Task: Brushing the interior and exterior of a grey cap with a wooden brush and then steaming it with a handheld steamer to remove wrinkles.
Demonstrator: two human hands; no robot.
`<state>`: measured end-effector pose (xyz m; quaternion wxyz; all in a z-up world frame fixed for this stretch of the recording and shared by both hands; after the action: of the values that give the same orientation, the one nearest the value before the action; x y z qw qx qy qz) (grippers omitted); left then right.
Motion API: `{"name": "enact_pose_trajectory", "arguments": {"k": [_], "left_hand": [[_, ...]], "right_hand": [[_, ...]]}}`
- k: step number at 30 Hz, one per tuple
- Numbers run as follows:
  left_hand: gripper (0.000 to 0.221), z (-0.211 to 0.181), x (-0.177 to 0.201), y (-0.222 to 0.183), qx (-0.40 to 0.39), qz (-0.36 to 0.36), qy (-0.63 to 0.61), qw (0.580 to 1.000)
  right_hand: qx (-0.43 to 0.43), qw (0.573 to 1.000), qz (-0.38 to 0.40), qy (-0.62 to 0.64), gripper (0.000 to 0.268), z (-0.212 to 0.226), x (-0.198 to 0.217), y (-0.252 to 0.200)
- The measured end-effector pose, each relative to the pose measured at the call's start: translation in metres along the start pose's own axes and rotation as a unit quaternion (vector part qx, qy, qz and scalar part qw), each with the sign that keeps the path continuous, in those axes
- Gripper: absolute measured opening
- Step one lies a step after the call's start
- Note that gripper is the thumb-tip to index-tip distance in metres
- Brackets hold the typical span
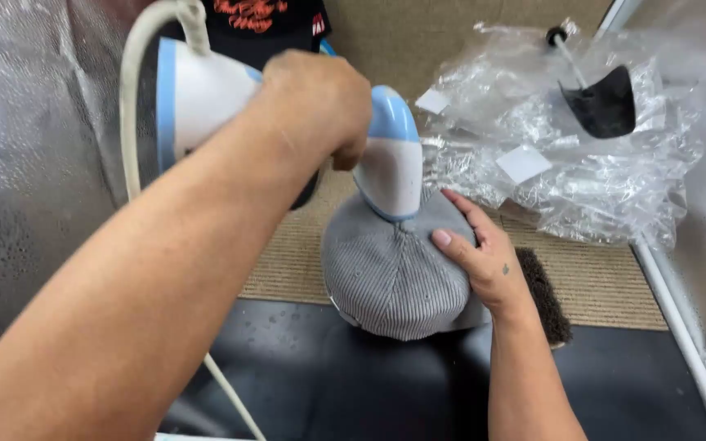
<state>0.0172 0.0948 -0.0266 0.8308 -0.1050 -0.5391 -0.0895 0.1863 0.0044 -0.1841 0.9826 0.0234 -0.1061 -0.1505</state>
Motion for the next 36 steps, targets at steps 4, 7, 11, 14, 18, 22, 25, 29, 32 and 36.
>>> {"name": "enact_pose_trajectory", "arguments": {"k": [4, 7, 11, 14, 18, 22, 25, 29, 32, 36], "left_hand": [[0.051, 0.009, -0.004, -0.014, 0.019, 0.041, 0.005, 0.999], [0.055, 0.004, -0.005, -0.010, 0.010, 0.018, -0.002, 1.000], [0.057, -0.013, 0.002, 0.003, -0.001, -0.008, -0.002, 1.000], [0.053, -0.029, 0.004, 0.014, -0.010, -0.023, -0.005, 1.000], [0.048, -0.032, 0.005, 0.009, -0.025, -0.009, -0.022, 0.999], [0.070, -0.007, -0.005, 0.006, 0.006, 0.005, -0.042, 0.999], [0.070, 0.019, -0.014, -0.007, 0.043, 0.020, -0.043, 0.998], [0.061, 0.039, -0.026, -0.027, 0.055, 0.027, -0.051, 0.997], [0.055, 0.035, -0.022, -0.031, 0.049, 0.014, -0.066, 0.997], [0.074, 0.017, -0.016, -0.007, 0.036, -0.005, -0.060, 0.998]], "right_hand": [[0.001, 1.000, 0.000, 0.024, 0.080, -0.002, -0.001, -0.002], [-0.006, 1.000, 0.003, 0.025, 0.082, -0.002, -0.002, -0.002], [0.018, 1.000, 0.000, 0.017, 0.078, 0.002, -0.001, -0.001], [0.017, 0.999, -0.007, 0.027, 0.078, -0.003, 0.000, 0.001], [0.008, 1.000, -0.017, 0.019, 0.082, -0.004, 0.002, 0.002], [0.021, 0.999, -0.007, 0.036, 0.076, -0.001, -0.001, 0.001], [0.000, 0.998, -0.012, 0.064, 0.076, -0.001, -0.001, 0.000], [-0.016, 0.998, -0.011, 0.054, 0.076, -0.003, -0.003, -0.001], [-0.016, 0.998, -0.012, 0.053, 0.077, -0.004, -0.003, -0.002], [-0.004, 0.998, -0.016, 0.054, 0.077, -0.004, -0.002, -0.001]]}}
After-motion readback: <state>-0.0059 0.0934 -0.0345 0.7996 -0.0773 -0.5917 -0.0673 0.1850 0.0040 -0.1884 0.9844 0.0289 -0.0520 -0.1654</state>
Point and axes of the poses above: each hand's wrist, its own y-axis towards the middle knuckle, its own x-axis out of the back of the hand, z = x × y, the point moved 10 cm from there along y, towards the middle knuckle, and after that the axes turned 12 degrees about -z, right-handed, at the moved point
